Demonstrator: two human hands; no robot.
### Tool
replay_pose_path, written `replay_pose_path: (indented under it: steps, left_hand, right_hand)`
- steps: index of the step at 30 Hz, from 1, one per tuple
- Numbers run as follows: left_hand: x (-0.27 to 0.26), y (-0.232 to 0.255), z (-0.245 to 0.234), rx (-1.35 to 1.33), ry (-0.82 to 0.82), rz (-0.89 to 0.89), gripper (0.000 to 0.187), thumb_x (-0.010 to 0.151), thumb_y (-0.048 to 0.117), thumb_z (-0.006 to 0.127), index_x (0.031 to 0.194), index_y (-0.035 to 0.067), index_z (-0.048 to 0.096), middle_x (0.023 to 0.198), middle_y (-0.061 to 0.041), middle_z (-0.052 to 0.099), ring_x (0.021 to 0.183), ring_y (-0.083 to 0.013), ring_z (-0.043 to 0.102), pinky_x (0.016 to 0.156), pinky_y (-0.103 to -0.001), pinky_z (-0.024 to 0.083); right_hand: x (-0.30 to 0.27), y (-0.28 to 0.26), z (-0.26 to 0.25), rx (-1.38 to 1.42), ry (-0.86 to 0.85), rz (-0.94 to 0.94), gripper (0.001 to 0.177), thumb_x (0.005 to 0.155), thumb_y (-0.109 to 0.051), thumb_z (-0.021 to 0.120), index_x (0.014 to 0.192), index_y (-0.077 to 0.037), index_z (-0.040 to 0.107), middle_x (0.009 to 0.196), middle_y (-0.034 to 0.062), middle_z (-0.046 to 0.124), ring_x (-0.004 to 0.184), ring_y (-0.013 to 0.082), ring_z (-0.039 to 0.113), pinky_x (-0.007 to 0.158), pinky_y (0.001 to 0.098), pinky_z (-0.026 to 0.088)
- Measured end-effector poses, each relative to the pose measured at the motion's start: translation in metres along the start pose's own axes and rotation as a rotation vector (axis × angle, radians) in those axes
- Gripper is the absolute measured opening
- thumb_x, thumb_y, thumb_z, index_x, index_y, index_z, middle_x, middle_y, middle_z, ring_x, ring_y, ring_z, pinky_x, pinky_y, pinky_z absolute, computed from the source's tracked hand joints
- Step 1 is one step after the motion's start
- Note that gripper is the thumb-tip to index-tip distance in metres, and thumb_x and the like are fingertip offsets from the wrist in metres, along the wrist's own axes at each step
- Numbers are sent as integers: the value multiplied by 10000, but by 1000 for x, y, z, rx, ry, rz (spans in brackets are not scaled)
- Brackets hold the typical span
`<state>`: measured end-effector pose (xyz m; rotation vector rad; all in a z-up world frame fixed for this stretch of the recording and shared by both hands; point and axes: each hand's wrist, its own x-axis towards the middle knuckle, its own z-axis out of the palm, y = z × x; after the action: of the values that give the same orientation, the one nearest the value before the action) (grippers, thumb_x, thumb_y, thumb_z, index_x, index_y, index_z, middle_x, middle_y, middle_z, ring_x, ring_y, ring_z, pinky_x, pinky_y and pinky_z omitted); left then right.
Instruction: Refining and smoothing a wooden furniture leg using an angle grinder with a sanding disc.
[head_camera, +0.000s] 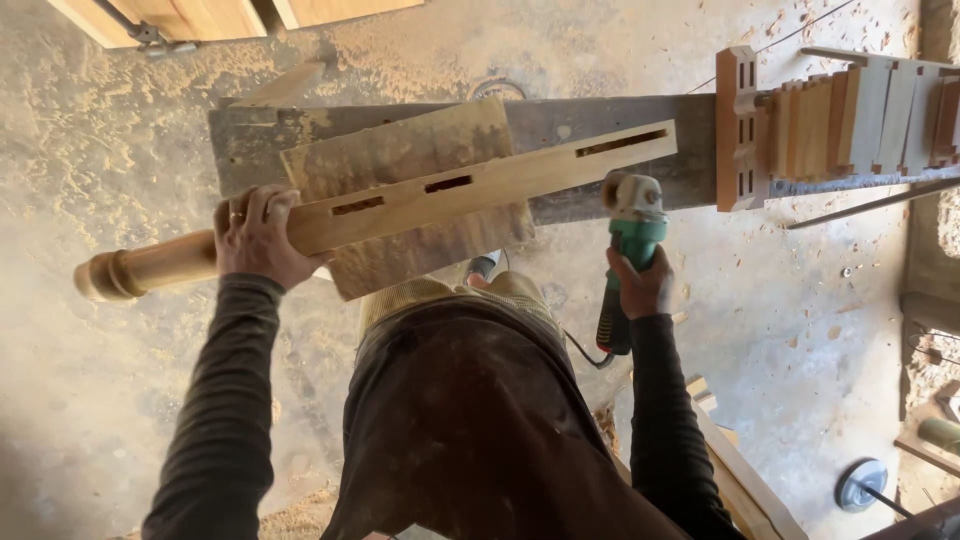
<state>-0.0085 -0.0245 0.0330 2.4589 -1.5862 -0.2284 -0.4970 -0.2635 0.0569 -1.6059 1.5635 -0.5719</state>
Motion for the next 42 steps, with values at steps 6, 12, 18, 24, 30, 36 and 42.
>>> replay_pose_path:
  steps: [6,12,18,24,30,36,42]
  left_hand:
    - [17,-4,28,95,-288,-56,970,589,728,841,1357,180,611,1336,-86,674,1205,-291,639,1169,-447,398]
    - [22,0,27,162,-346,-88,972,603,728,846,1363,168,613,1305,-90,686,1215,-284,636,1183,-460,386]
    - [19,-6,34,212,-288,-48,959,590,693,864,1368,178,644,1300,-81,707,1242,-283,650,1202,-433,415]
    - [16,-9,40,252,-336,-81,993,555,718,876,1374,203,651,1264,-37,727,1206,-242,667,1221,-423,420]
    - [15,-6,39,330,-268,-44,998,527,771,850,1345,232,660,1275,1,724,1256,-211,648,1220,-413,399]
    - [13,-10,43,303,-331,-80,1009,565,782,841,1387,229,647,1299,-7,719,1240,-222,644,1240,-419,399]
    - [16,-8,44,313,-326,-98,1003,545,773,848,1363,228,650,1282,-26,714,1268,-237,631,1228,-433,387]
  right_hand:
    - [20,0,-8,-182,-175,-170,413,858,-308,801,1114,-30,633,945,126,760,760,236,742,691,371,620]
    - [17,-44,-4,-253,-256,-351,464,871,-337,807,1136,2,633,930,214,747,836,368,744,712,456,581]
    - [43,-16,-22,-324,-193,-229,492,850,-371,821,1125,-10,631,903,204,740,808,347,751,717,449,581]
    - [92,12,-58,-327,-72,-107,481,834,-377,834,1109,-19,669,902,173,749,810,301,746,709,425,568]
    - [132,22,-66,-202,-42,-141,422,875,-338,817,1111,-20,671,955,133,760,830,237,744,723,377,584]
    - [105,14,-23,-212,-245,-209,477,903,-335,775,1227,-37,591,1010,113,764,808,203,753,734,358,645]
    - [59,-29,32,-137,-475,-383,449,945,-298,754,1242,-26,555,1011,124,771,807,217,767,752,370,662]
